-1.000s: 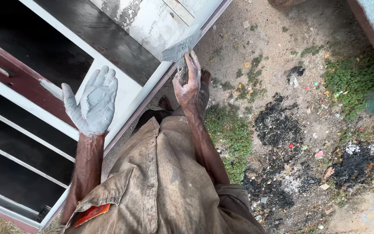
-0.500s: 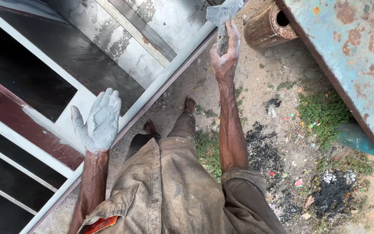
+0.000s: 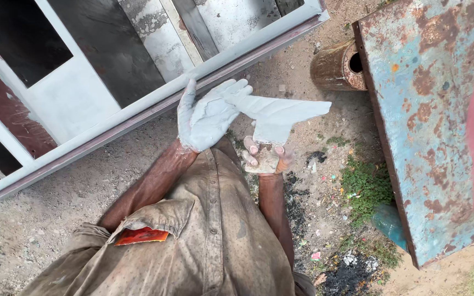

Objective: The person applies a white putty-like substance to the edges and corners of a metal window frame using a putty knife. They repeatedly scoop the material from their left hand and spread it along the frame's perimeter.

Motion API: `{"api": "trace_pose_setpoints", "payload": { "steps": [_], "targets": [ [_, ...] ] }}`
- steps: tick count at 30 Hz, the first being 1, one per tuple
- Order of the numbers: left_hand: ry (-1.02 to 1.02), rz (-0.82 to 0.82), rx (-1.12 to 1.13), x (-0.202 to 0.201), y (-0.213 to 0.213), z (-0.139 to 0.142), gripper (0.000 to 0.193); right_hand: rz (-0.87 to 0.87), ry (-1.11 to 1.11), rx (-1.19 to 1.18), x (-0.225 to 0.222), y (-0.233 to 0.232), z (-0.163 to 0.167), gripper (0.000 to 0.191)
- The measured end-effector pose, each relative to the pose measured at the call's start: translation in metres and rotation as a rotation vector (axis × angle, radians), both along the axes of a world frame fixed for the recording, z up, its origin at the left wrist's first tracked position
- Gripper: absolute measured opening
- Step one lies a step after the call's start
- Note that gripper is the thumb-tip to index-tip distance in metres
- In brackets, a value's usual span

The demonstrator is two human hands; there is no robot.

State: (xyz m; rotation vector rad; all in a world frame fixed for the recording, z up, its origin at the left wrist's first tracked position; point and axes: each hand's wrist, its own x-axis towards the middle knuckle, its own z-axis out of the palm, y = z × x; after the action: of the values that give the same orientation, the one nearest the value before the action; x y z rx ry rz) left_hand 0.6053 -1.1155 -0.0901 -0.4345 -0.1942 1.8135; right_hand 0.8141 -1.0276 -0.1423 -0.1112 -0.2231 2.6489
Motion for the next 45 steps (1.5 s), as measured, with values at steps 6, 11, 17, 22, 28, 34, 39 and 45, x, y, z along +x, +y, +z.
{"api": "trace_pose_setpoints", "payload": {
  "steps": [6,11,17,22,28,34,39,45],
  "targets": [
    [-0.127,0.069,0.079,0.005,-0.039,-0.001,0.096,-0.069,-0.201,-0.102,0.054,-0.033,-0.021,0.051],
    [0.322,0.042,-0.057,-0.012,-0.091,-0.011,0.099,0.111,-0.340,0.002,0.061,-0.009,0.014,0.061],
    [-0.175,0.346,0.043,0.002,-0.111,-0.020,0.099,0.494,-0.116,0.125,-0.027,-0.017,0.058,0.054],
    [0.221,0.807,-0.117,-0.018,-0.116,0.003,0.091,0.272,-0.203,1.988,-0.106,-0.045,0.073,0.068],
    [0.480,1.214,-0.167,-0.013,-0.160,0.052,0.100,0.922,-0.046,1.879,-0.180,-0.003,0.062,0.074],
    [0.870,1.110,-0.721,0.022,-0.144,0.041,0.103,1.477,-0.147,1.058,-0.241,0.036,0.069,0.081],
    [1.052,0.928,-1.140,0.047,-0.125,0.005,0.108,1.758,-0.138,0.491,-0.246,0.027,0.082,0.063],
    [1.266,0.837,-1.530,0.111,-0.144,-0.023,0.090,2.250,-0.056,-0.103,-0.202,0.017,0.084,0.062]
  ]
}}
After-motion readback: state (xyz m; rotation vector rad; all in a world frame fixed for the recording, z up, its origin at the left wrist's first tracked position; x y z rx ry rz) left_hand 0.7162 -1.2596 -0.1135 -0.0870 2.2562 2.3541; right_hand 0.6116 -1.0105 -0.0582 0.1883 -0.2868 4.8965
